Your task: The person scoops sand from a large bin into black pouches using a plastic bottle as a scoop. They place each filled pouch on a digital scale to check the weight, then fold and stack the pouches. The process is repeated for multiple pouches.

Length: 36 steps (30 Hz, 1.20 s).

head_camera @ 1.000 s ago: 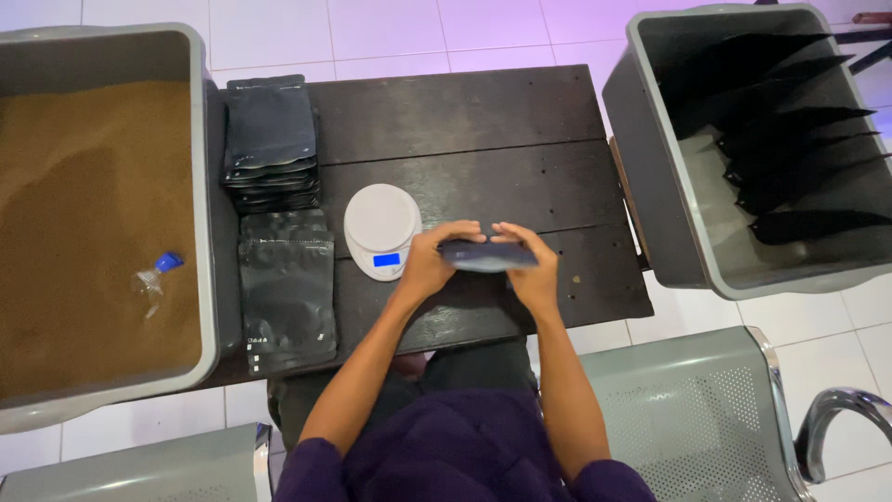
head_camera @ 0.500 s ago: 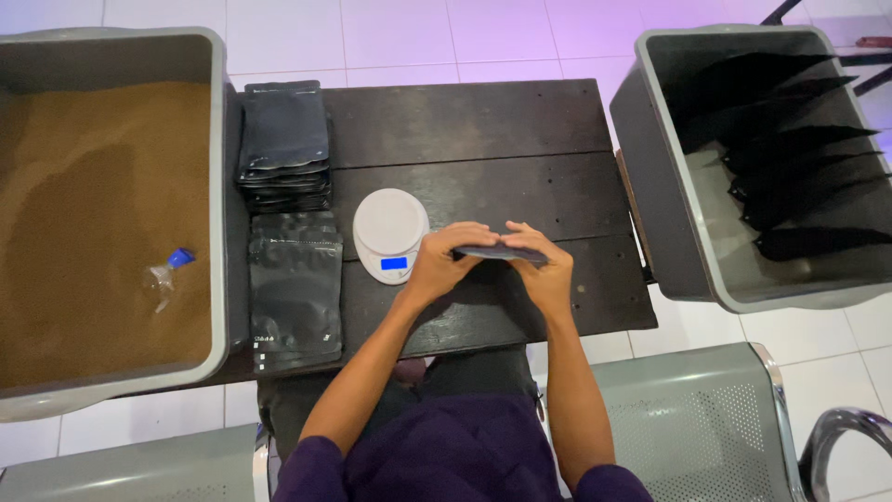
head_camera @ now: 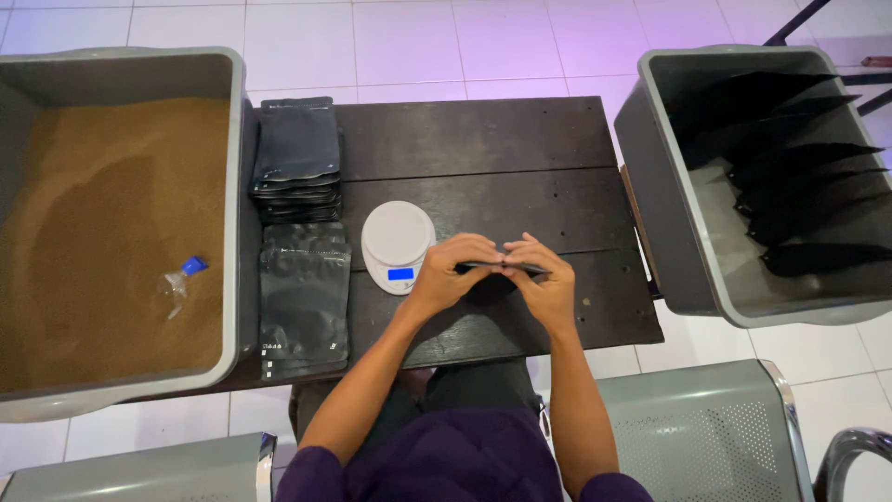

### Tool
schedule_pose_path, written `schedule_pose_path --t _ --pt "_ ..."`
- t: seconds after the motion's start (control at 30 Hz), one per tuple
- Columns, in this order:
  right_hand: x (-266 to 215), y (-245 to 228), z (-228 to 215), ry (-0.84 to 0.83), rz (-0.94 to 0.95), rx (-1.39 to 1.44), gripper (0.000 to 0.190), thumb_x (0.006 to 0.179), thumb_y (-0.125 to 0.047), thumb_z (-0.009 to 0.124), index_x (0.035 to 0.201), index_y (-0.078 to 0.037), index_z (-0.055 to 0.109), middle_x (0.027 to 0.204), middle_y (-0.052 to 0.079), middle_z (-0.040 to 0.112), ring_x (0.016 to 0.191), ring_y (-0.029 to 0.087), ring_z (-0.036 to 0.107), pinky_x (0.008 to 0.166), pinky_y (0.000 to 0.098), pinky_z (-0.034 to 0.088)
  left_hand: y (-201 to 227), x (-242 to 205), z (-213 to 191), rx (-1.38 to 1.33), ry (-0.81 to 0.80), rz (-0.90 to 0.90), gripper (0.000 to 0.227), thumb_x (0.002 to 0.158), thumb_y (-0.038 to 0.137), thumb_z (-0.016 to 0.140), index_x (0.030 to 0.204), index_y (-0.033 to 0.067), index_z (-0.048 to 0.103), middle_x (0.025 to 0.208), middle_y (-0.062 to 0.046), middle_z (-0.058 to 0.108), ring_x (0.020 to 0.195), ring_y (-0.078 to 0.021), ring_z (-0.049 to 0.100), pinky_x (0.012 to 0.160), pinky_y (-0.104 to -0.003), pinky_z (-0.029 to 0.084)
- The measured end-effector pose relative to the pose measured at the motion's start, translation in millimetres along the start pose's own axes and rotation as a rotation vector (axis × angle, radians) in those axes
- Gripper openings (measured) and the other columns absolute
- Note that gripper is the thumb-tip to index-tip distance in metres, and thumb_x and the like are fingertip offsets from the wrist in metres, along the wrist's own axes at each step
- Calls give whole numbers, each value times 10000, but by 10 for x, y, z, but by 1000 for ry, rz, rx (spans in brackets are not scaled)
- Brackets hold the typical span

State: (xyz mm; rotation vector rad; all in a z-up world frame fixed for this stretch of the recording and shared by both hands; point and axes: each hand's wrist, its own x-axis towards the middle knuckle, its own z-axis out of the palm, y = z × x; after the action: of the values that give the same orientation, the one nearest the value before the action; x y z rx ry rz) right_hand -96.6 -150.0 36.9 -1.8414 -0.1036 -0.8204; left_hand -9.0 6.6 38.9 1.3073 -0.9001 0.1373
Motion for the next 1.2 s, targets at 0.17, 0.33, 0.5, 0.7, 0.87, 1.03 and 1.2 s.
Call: schedule_pose_path --t 0.17,0.33,0.5,0.7,0.87,1.03,1.2 --pt "-70 130 10 24 -3 2 110 786 -13 854 836 -2 758 810 133 739 927 339 759 1092 518 456 -60 -13 24 63 -24 5 79 834 79 821 903 109 794 930 -39 800 962 -274 755 955 -412 562" --pt "-86 129 15 13 -14 -8 77 813 -26 829 813 -41 754 785 102 734 919 293 762 1158 480 368 -91 -103 -37 201 -82 5 115 807 73 833 884 136 776 892 -25 794 898 -272 761 956 -418 573" --pt "-31 -3 -139 -117 43 -58 155 855 -150 819 942 -24 792 935 122 786 1029 326 755 1133 507 416 73 18 -167 17 -181 -55 106 904 146 777 1008 134 795 1022 -46 802 988 -269 758 948 -422 575" --pt "-78 -13 -281 -63 -50 -160 65 858 -93 794 918 -69 802 823 85 769 955 273 763 1205 499 286 41 -20 -222 18 -254 -106 178 910 27 712 1053 92 794 1064 -107 794 1016 -329 743 881 -455 591" --pt "-159 184 -338 -20 18 -71 158 888 -180 772 939 -36 811 888 127 782 996 317 756 1136 504 406 69 17 -174 51 -256 -127 216 913 130 753 1128 129 781 1102 -75 789 1046 -276 741 892 -401 593" --pt "-271 280 -430 40 40 12 263 943 -266 716 932 -19 807 881 147 783 1000 347 750 1132 528 408 39 -14 -190 106 -332 -189 291 890 194 788 1176 143 772 1134 -91 780 1074 -315 730 907 -422 585" --pt "-358 347 -395 -21 401 74 998 795 -337 880 1596 -78 343 1448 201 577 1292 320 595 1138 483 413 -24 -93 -90 313 -460 -448 475 831 247 838 1289 198 724 1138 -118 775 1057 -348 718 898 -458 574"
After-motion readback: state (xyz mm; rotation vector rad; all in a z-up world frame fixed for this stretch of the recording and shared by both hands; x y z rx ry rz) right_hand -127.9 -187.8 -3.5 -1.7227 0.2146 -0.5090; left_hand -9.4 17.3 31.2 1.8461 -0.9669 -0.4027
